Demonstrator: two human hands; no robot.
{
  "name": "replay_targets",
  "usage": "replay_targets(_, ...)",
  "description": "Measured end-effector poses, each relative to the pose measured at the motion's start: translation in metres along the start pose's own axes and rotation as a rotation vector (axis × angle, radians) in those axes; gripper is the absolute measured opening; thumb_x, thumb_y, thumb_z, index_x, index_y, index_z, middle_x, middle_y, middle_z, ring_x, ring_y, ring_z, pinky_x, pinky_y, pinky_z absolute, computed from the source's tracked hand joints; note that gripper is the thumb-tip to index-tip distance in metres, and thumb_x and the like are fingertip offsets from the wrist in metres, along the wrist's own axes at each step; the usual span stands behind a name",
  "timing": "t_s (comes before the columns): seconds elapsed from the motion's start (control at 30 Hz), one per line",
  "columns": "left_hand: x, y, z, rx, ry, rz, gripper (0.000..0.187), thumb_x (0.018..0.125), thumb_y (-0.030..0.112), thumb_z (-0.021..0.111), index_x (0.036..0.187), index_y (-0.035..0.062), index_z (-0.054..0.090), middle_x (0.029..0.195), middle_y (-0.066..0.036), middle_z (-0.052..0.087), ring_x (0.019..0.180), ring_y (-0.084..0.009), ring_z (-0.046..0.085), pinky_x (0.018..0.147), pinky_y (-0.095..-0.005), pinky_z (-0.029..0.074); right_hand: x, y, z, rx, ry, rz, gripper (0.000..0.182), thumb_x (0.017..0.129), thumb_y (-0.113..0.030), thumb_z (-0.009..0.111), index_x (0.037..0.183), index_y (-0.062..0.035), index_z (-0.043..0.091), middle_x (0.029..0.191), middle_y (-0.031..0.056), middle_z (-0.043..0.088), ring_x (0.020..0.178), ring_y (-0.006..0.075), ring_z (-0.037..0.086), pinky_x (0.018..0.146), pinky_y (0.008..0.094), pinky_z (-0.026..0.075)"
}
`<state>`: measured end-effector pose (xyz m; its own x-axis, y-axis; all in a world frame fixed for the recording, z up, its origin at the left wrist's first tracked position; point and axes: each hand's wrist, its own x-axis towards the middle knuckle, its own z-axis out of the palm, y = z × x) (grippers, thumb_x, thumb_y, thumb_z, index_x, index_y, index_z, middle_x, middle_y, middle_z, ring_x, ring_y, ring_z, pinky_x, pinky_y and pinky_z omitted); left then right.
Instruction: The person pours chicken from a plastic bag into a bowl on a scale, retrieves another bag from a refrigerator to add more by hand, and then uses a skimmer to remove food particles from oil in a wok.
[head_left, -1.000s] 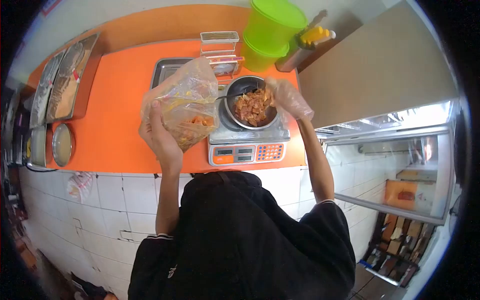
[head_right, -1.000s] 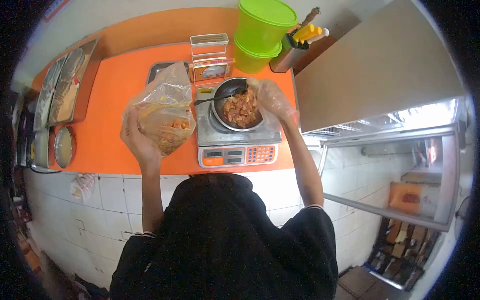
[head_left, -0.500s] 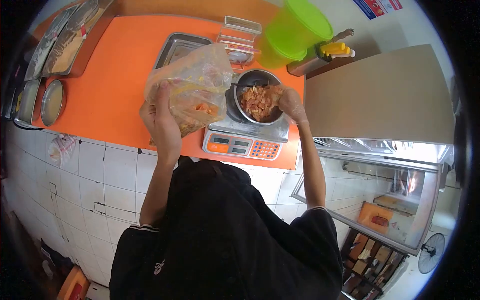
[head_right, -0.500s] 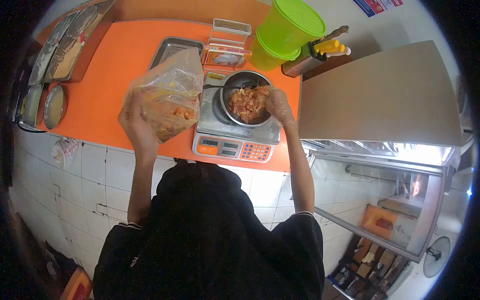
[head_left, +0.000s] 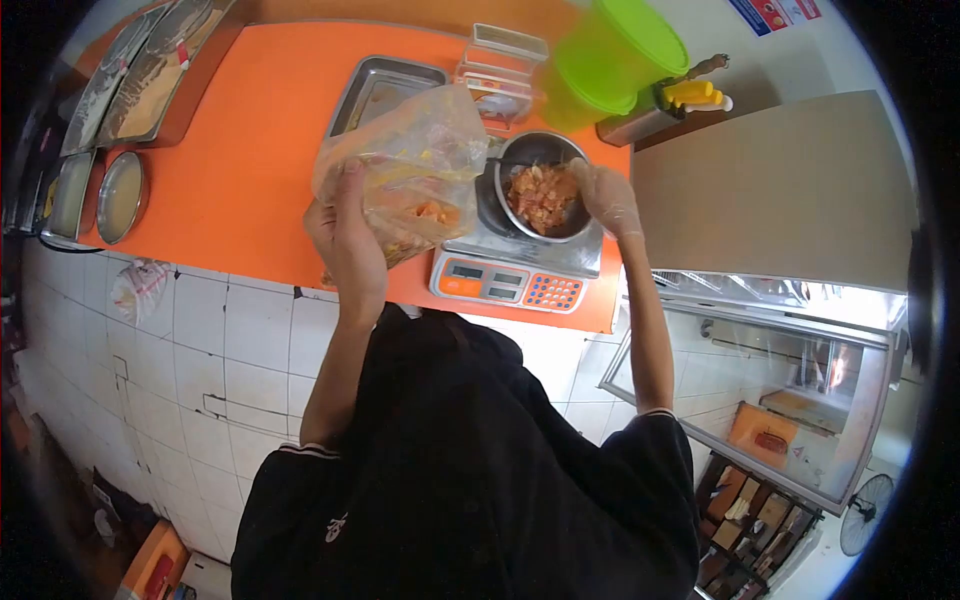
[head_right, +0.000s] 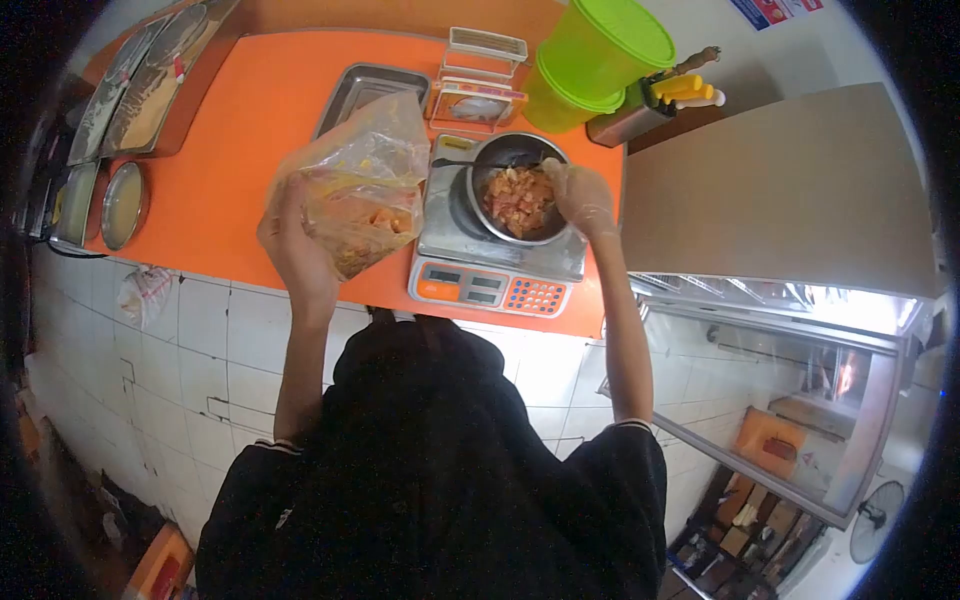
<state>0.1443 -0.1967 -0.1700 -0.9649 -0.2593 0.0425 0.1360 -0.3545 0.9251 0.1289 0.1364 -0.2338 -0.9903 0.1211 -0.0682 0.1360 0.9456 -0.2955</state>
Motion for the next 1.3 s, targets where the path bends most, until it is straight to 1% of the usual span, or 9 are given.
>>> replay_targets(0.17, 0.000, 0.001, -0.002, -0.058, -0.011, -0.038, 0.027, 0.089, 0.019, 0.046, 0.094, -0.0054, 0.057, 0.093, -0.008, 0.057, 0.088, -0.0135, 0.053, 0.081, -0.0276, 0.041, -0.004, -0.010, -0.013, 0.212, 0.059, -0.181, 0.018, 0.080, -0.014, 0.057, 0.089, 0.0006, 0.063, 0.076, 0.0193, 0.061, 0.072, 0.0305, 0.060, 0.068, 0.0354, 0.046)
replay_targets(0.2, 0.000, 0.002, -0.002, -0.053, -0.007, -0.035, 0.027, 0.089, 0.019, 0.046, 0.094, -0.0053, 0.057, 0.094, -0.008, 0.057, 0.088, -0.0136, 0.053, 0.081, -0.0279, 0.041, -0.007, -0.019, -0.016, 0.353, 0.039, -0.092, 0.014, 0.074, 0.001, 0.059, 0.087, 0.0012, 0.063, 0.078, 0.0140, 0.063, 0.068, 0.0200, 0.060, 0.063, 0.0297, 0.046)
replay_targets(0.4, 0.000, 0.003, 0.001, -0.074, 0.013, -0.029, 0.028, 0.089, 0.021, 0.047, 0.090, -0.0039, 0.060, 0.089, -0.007, 0.059, 0.084, -0.0121, 0.054, 0.076, -0.0257, 0.042, -0.005, -0.021, -0.015, 0.637, -0.001, 0.145, 0.024, 0.074, 0.003, 0.057, 0.097, 0.0007, 0.061, 0.096, 0.0077, 0.062, 0.075, 0.0107, 0.057, 0.066, 0.0254, 0.047)
replay_targets(0.5, 0.001, 0.001, -0.004, -0.067, -0.024, -0.040, 0.029, 0.089, 0.021, 0.048, 0.096, -0.0057, 0.055, 0.094, -0.009, 0.057, 0.089, -0.0145, 0.054, 0.080, -0.0289, 0.043, -0.005, -0.017, -0.009, 0.870, -0.035, 0.130, 0.035, 0.073, 0.004, 0.057, 0.107, -0.0011, 0.057, 0.105, 0.0090, 0.060, 0.085, 0.0138, 0.058, 0.074, 0.0262, 0.046)
replay_targets(0.7, -0.001, 0.005, -0.003, -0.068, 0.005, -0.037, 0.029, 0.088, 0.022, 0.048, 0.096, -0.0057, 0.055, 0.094, -0.009, 0.057, 0.089, -0.0153, 0.054, 0.080, -0.0298, 0.044, -0.008, -0.035, -0.032, 0.031, -0.037, -0.205, 0.043, 0.067, -0.002, 0.060, 0.110, -0.0044, 0.056, 0.111, 0.0135, 0.056, 0.097, 0.0279, 0.055, 0.086, 0.0337, 0.043)
replay_targets(0.9, -0.001, 0.003, -0.003, -0.081, -0.007, -0.021, 0.029, 0.088, 0.021, 0.048, 0.097, -0.0054, 0.055, 0.094, -0.009, 0.057, 0.089, -0.0152, 0.054, 0.080, -0.0300, 0.044, -0.014, -0.049, -0.051, 0.121, 0.138, -0.269, 0.032, 0.068, -0.009, 0.062, 0.100, -0.0037, 0.060, 0.101, 0.0139, 0.060, 0.094, 0.0289, 0.056, 0.085, 0.0347, 0.043)
replay_targets(1.1, 0.000, 0.002, -0.002, -0.112, -0.001, -0.026, 0.028, 0.089, 0.021, 0.047, 0.095, -0.0047, 0.056, 0.092, -0.007, 0.058, 0.087, -0.0136, 0.054, 0.079, -0.0276, 0.043, -0.015, -0.073, -0.076, 0.036, 0.026, 0.085, 0.016, 0.073, -0.012, 0.063, 0.086, -0.0035, 0.065, 0.087, 0.0114, 0.064, 0.091, 0.0271, 0.058, 0.081, 0.0338, 0.045)
replay_targets(1.2, 0.000, 0.006, 0.004, -0.111, 0.021, -0.018, 0.028, 0.090, 0.021, 0.046, 0.091, -0.0031, 0.060, 0.087, -0.005, 0.060, 0.082, -0.0107, 0.053, 0.075, -0.0242, 0.041, -0.052, -0.124, -0.098, 0.533, 0.096, -0.142, 0.012, 0.075, -0.009, 0.060, 0.086, -0.0035, 0.064, 0.090, 0.0134, 0.063, 0.090, 0.0282, 0.058, 0.079, 0.0348, 0.045)
replay_targets(1.3, -0.001, 0.002, 0.003, -0.040, -0.095, 0.019, 0.027, 0.090, 0.020, 0.046, 0.092, -0.0037, 0.059, 0.087, -0.004, 0.060, 0.082, -0.0094, 0.052, 0.074, -0.0236, 0.041, -0.061, -0.169, -0.100, 0.413, 0.042, -0.774, 0.017, 0.072, -0.004, 0.058, 0.088, -0.0007, 0.062, 0.089, 0.0163, 0.062, 0.089, 0.0294, 0.057, 0.079, 0.0360, 0.046)
